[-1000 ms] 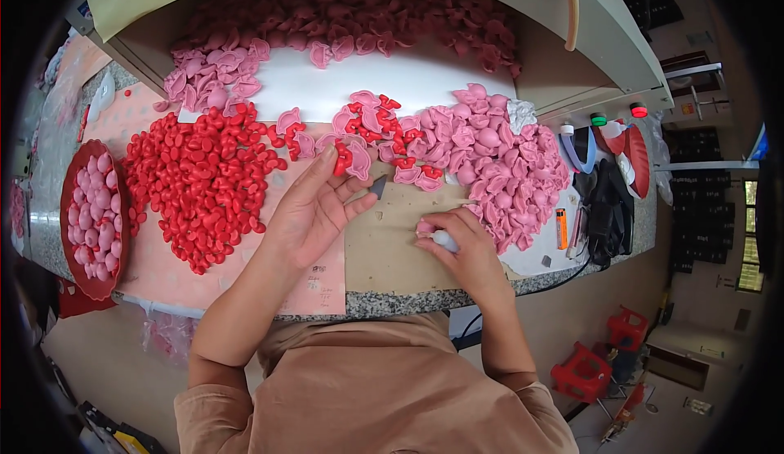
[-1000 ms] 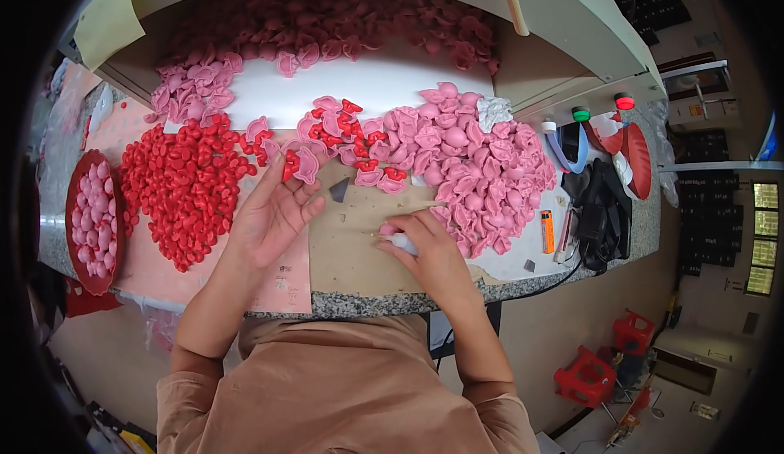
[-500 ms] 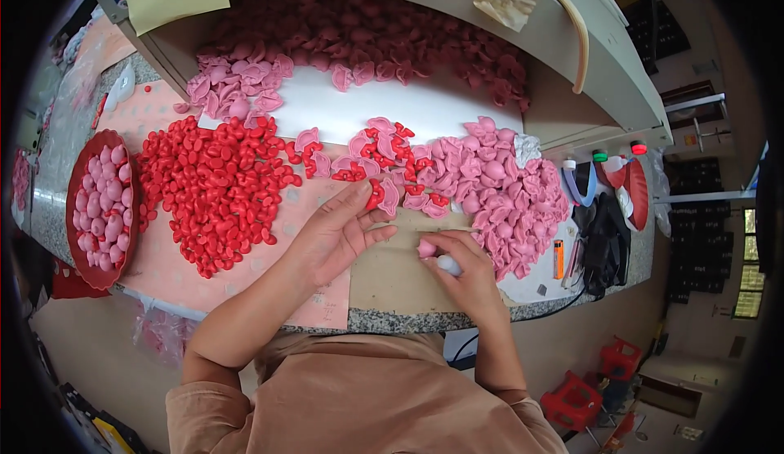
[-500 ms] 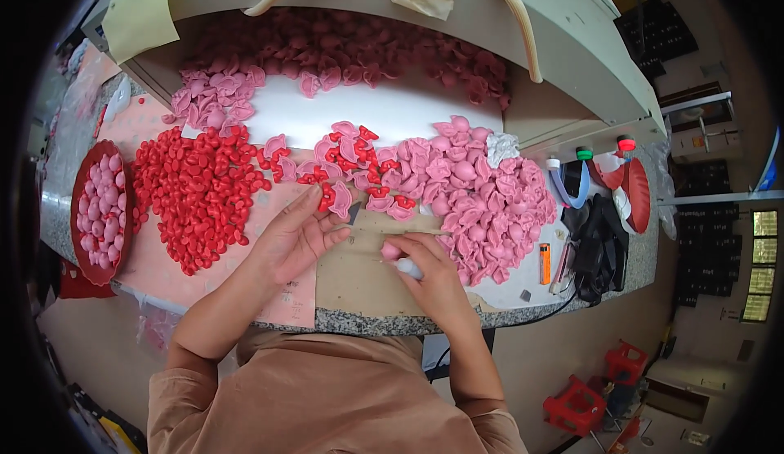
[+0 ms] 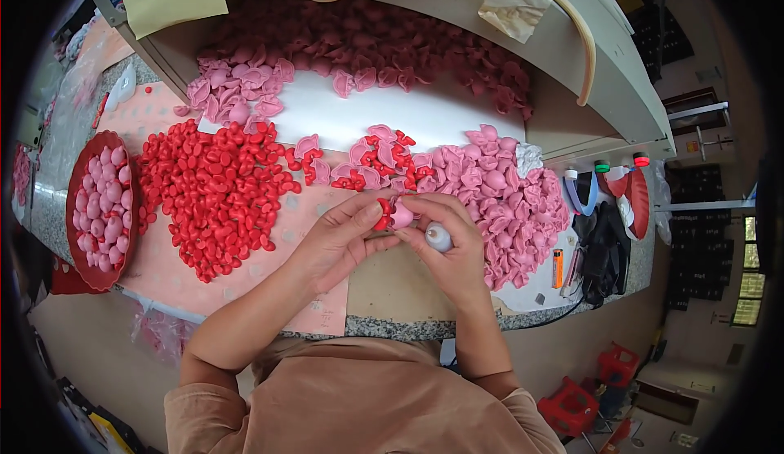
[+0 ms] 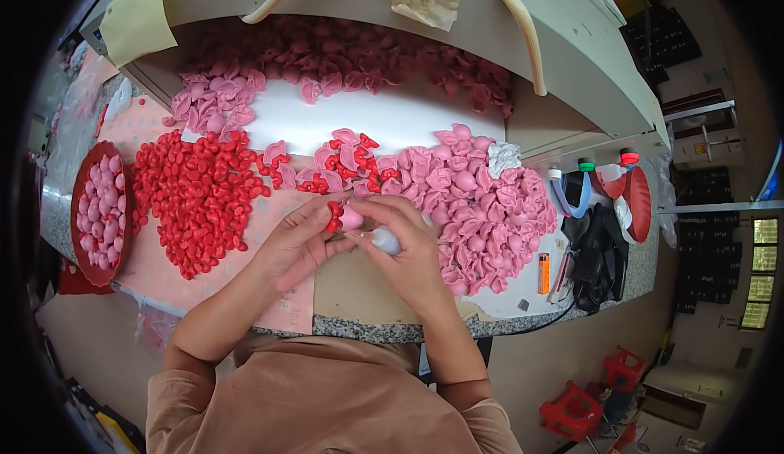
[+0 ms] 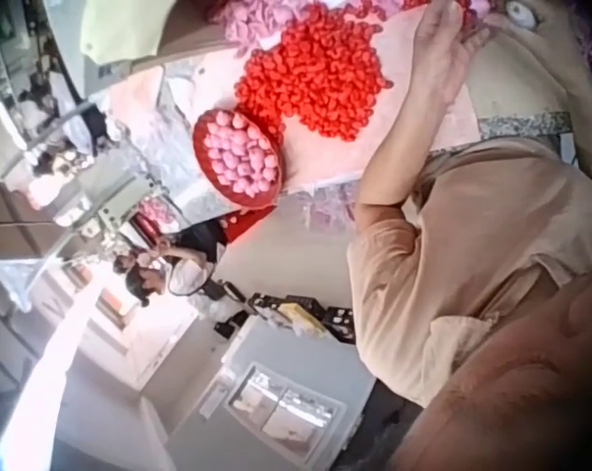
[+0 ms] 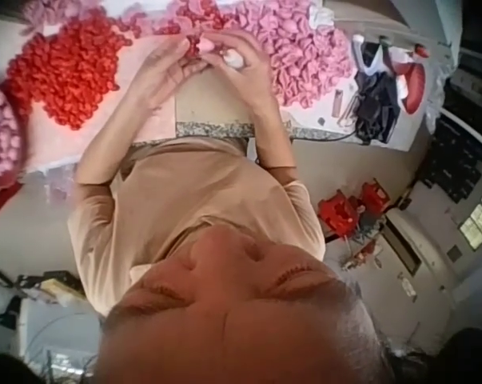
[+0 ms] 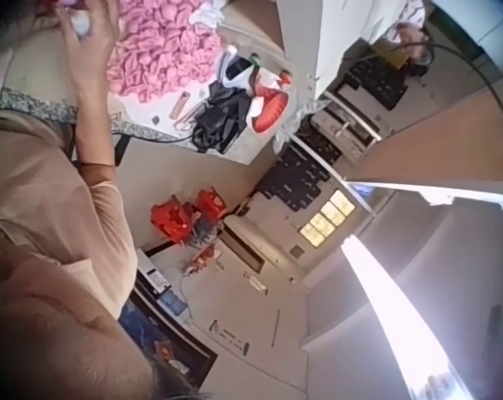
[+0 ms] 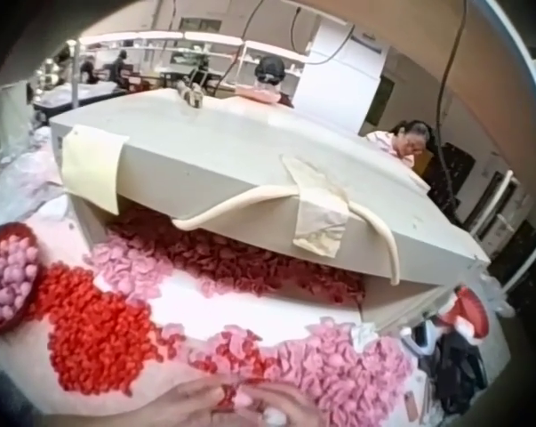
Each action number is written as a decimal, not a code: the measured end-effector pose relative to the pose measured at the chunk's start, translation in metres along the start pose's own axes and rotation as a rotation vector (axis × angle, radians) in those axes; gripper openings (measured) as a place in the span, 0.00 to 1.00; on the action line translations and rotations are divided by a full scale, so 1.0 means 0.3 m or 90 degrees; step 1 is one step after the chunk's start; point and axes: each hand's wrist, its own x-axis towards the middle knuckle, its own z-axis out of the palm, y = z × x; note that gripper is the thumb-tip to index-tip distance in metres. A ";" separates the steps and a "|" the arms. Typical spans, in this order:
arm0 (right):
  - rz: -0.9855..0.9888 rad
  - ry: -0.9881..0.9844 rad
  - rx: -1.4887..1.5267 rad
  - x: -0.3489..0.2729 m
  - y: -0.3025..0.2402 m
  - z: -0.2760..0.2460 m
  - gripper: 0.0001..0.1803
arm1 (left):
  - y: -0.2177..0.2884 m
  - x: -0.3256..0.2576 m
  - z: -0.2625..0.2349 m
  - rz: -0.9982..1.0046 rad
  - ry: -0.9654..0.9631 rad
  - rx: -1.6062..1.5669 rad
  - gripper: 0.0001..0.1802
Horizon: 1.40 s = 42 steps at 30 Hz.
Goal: Manually gluing small red and pink plastic components together on an assembly line.
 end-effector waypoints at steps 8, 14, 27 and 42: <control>-0.051 -0.005 -0.047 0.002 0.026 0.015 0.18 | -0.006 0.006 -0.016 0.008 0.000 0.013 0.18; -0.035 0.002 0.066 -0.015 0.067 0.015 0.18 | -0.014 -0.001 -0.006 0.076 0.028 0.085 0.16; 0.282 -0.068 0.383 -0.019 0.098 0.010 0.20 | -0.034 -0.003 0.014 0.393 0.037 0.537 0.17; 0.285 -0.063 0.476 -0.057 0.120 0.044 0.20 | 0.027 -0.010 0.013 0.447 -0.014 0.779 0.18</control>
